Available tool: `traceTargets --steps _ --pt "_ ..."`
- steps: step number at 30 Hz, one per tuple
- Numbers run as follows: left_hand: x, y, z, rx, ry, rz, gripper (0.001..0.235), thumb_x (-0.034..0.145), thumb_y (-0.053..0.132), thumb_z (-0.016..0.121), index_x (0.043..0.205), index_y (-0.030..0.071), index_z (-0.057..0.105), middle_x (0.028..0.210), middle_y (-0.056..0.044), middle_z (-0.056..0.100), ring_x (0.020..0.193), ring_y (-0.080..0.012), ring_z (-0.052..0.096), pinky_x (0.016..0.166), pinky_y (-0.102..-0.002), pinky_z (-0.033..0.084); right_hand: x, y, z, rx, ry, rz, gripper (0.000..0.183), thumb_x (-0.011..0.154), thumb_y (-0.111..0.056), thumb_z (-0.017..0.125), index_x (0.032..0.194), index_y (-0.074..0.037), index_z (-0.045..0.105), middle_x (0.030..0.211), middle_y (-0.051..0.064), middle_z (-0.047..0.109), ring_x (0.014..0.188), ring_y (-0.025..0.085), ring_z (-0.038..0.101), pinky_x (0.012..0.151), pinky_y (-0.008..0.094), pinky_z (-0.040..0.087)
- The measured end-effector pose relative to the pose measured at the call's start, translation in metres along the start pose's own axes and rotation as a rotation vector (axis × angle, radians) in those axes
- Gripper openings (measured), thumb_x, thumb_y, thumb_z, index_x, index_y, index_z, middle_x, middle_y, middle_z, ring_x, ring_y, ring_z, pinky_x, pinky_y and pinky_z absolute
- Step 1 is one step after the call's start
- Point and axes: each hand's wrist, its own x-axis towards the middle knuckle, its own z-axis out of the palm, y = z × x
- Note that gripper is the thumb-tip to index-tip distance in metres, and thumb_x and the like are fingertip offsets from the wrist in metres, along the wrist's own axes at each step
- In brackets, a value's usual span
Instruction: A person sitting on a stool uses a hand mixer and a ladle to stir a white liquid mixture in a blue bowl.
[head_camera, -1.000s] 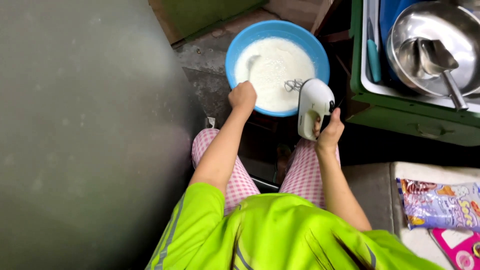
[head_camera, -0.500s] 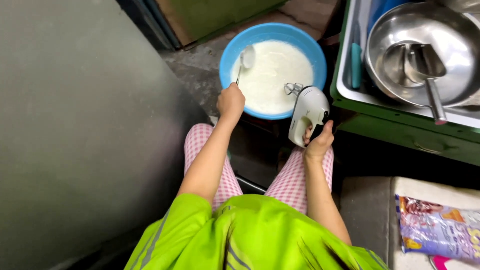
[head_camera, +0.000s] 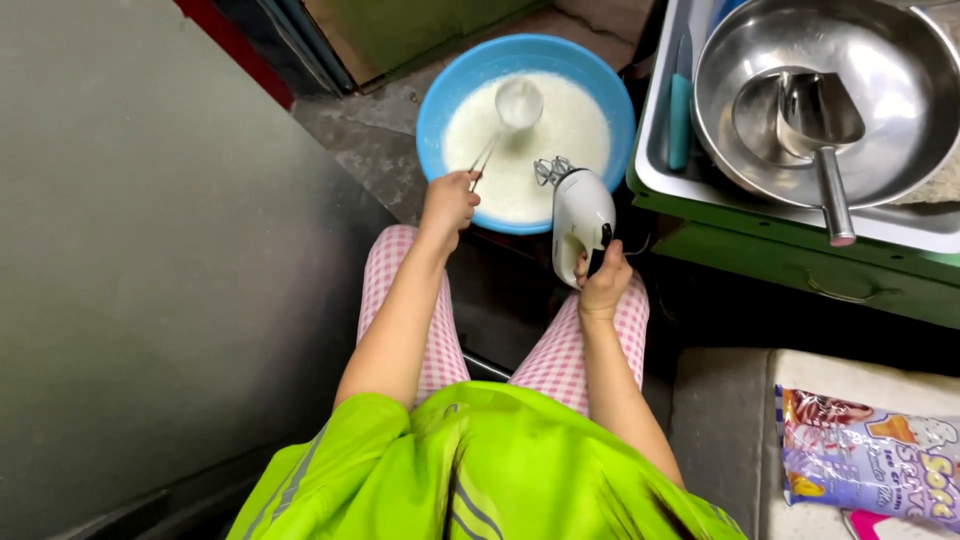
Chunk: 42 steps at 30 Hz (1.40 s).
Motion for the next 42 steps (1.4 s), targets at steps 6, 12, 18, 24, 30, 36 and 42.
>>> traceTargets --steps 6,12,18,24,30,36,42 --pt "-0.015 -0.010 -0.006 1.037 0.258 0.463 0.038 0.107 0.017 0.040 0.132 -0.001 0.063 0.087 -0.026 0.073 0.084 -0.0425 0.075 0.070 -0.057 0.062 0.002 0.003 -0.006 -0.015 -0.025 -0.028 0.066 0.106 -0.057 0.043 0.066 -0.008 0.059 0.042 0.005 0.050 0.030 0.011 0.044 0.029 0.021 0.032" --pt "0.095 -0.109 0.006 1.229 0.252 0.501 0.036 0.098 0.007 0.037 0.116 -0.010 0.064 0.087 -0.024 0.074 0.082 -0.0403 0.077 0.072 -0.060 0.060 -0.002 0.000 -0.003 -0.008 -0.010 -0.046 0.065 0.106 -0.055 0.044 0.066 -0.008 0.059 0.042 0.006 0.050 0.030 0.013 0.045 0.029 0.022 0.033" --pt "0.069 -0.060 0.012 0.482 -0.052 0.049 0.036 0.098 0.015 0.045 0.118 -0.007 0.064 0.083 -0.010 0.059 0.076 -0.0261 0.056 0.062 -0.040 0.044 0.000 -0.002 -0.004 -0.001 0.014 -0.044 0.064 0.106 -0.055 0.042 0.066 -0.008 0.060 0.043 0.006 0.049 0.031 0.013 0.046 0.030 0.023 0.033" --pt "0.026 -0.016 0.001 -0.167 -0.155 -0.037 0.032 0.104 0.018 0.044 0.122 -0.002 0.062 0.062 0.005 0.039 0.043 -0.0017 0.034 0.035 -0.012 0.021 -0.005 -0.004 -0.004 -0.003 -0.017 -0.047 0.064 0.107 -0.053 0.042 0.067 -0.007 0.059 0.043 0.007 0.048 0.031 0.013 0.044 0.030 0.023 0.033" --pt "-0.002 0.013 -0.028 0.756 0.076 0.391 0.044 0.107 0.023 0.038 0.142 0.006 0.058 0.105 -0.028 0.073 0.101 -0.0425 0.074 0.078 -0.053 0.063 -0.002 0.001 -0.006 -0.040 -0.043 -0.092 0.065 0.107 -0.054 0.041 0.067 -0.006 0.059 0.042 0.007 0.047 0.030 0.013 0.043 0.028 0.023 0.032" --pt "0.056 -0.054 -0.028 1.250 0.158 0.535 0.042 0.102 0.007 0.043 0.140 -0.006 0.056 0.093 -0.029 0.072 0.086 -0.0391 0.076 0.070 -0.053 0.064 0.000 0.003 -0.007 -0.042 -0.047 -0.100 0.065 0.107 -0.052 0.041 0.066 -0.006 0.059 0.041 0.008 0.047 0.028 0.014 0.043 0.027 0.024 0.032" --pt "0.142 -0.101 -0.004 0.753 -0.013 0.161 0.029 0.093 0.016 0.057 0.104 -0.008 0.068 0.076 -0.024 0.067 0.076 -0.0451 0.074 0.057 -0.056 0.061 0.001 0.003 -0.007 -0.042 -0.048 -0.105 0.066 0.107 -0.053 0.041 0.066 -0.005 0.059 0.041 0.009 0.047 0.028 0.015 0.043 0.027 0.024 0.032"
